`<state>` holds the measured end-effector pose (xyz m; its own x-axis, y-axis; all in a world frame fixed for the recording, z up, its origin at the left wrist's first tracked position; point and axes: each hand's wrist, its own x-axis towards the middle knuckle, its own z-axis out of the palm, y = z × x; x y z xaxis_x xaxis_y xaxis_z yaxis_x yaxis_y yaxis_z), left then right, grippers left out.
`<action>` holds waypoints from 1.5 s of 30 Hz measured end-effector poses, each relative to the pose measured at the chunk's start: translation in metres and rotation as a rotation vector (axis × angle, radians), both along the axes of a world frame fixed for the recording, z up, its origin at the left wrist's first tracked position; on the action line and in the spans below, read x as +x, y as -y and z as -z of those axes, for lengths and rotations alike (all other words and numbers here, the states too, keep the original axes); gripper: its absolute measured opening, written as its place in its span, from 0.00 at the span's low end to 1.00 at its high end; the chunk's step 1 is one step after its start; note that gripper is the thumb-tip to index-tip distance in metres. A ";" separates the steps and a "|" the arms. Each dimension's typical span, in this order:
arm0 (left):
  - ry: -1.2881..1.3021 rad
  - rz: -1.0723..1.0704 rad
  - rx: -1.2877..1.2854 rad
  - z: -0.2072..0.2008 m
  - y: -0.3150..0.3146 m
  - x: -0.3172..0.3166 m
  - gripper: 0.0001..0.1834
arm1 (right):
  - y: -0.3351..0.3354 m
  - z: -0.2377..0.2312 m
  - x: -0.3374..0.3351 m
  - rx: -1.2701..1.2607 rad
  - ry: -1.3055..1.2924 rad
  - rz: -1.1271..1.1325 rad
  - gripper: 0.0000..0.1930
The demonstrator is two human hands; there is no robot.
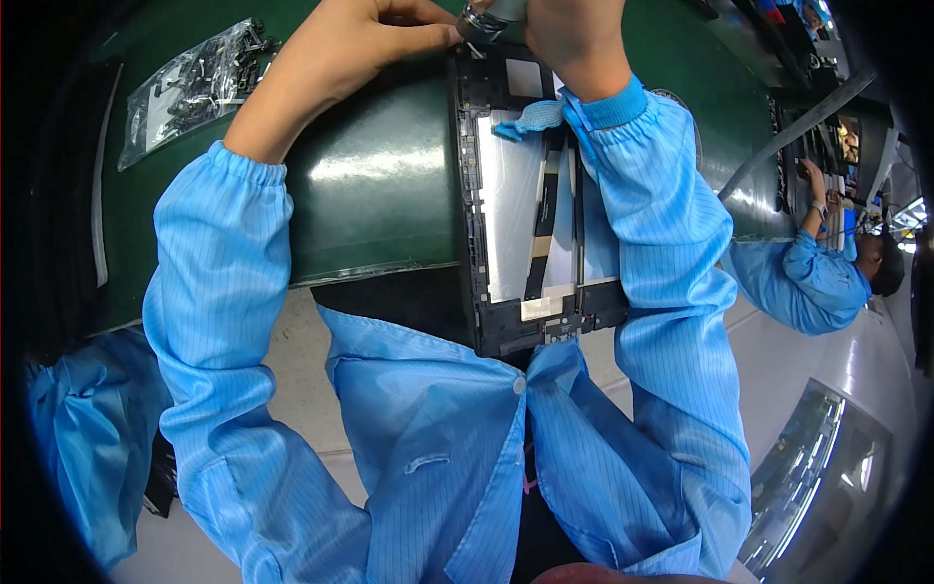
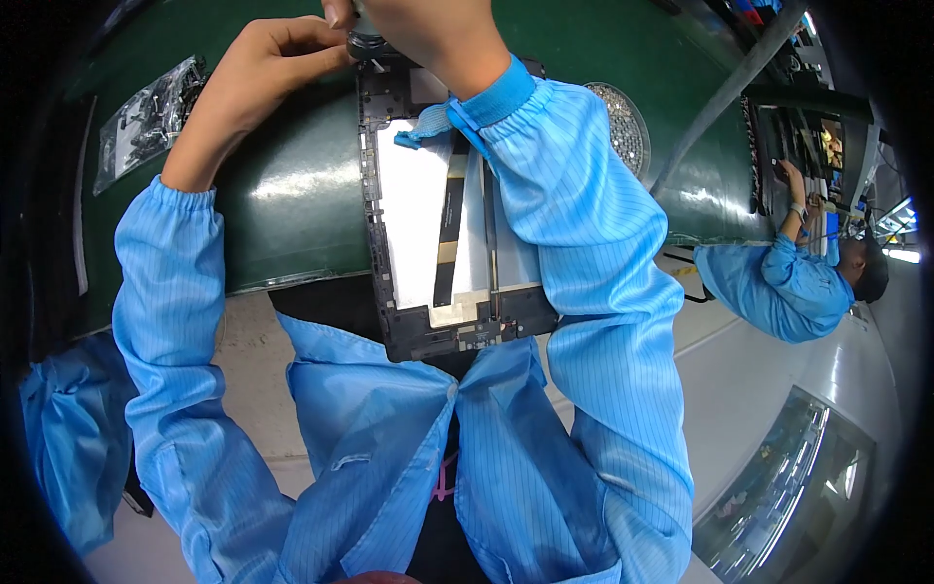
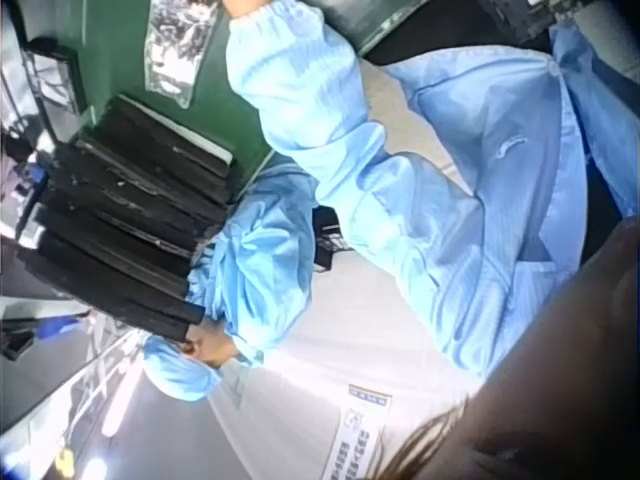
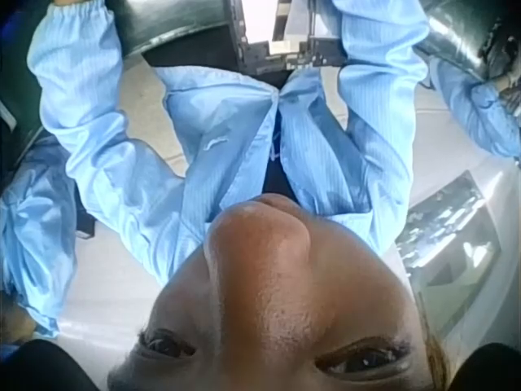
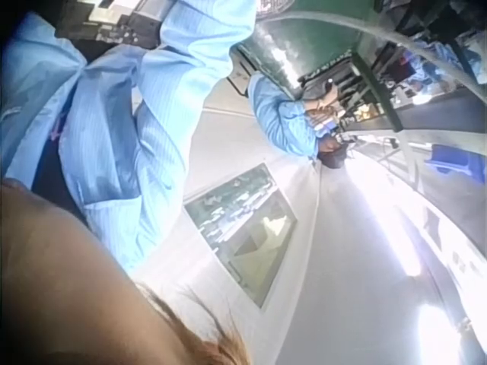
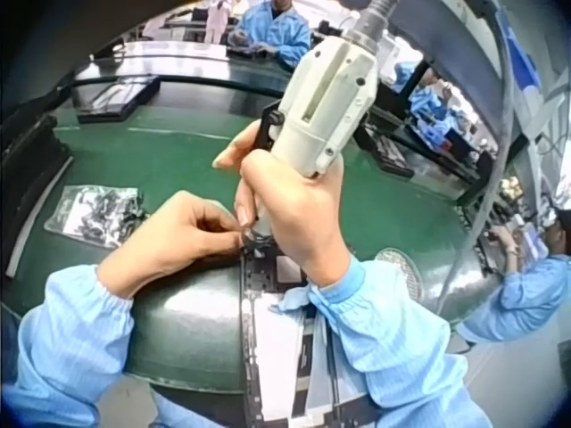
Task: The person fastens electronic components onto tablet screens using an electric screwdriver to drive screws into place.
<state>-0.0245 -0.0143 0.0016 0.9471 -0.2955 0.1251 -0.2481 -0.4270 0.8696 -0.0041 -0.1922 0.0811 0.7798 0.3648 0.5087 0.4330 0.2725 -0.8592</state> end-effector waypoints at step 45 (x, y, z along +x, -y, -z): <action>0.006 0.035 -0.083 -0.001 0.004 0.000 0.13 | 0.005 0.008 0.006 -0.001 -0.034 -0.020 0.10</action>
<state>-0.0248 -0.0182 0.0026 0.9357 -0.3165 0.1562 -0.2668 -0.3446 0.9000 0.0021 -0.1973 0.0735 0.7894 0.3809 0.4814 0.3978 0.2800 -0.8737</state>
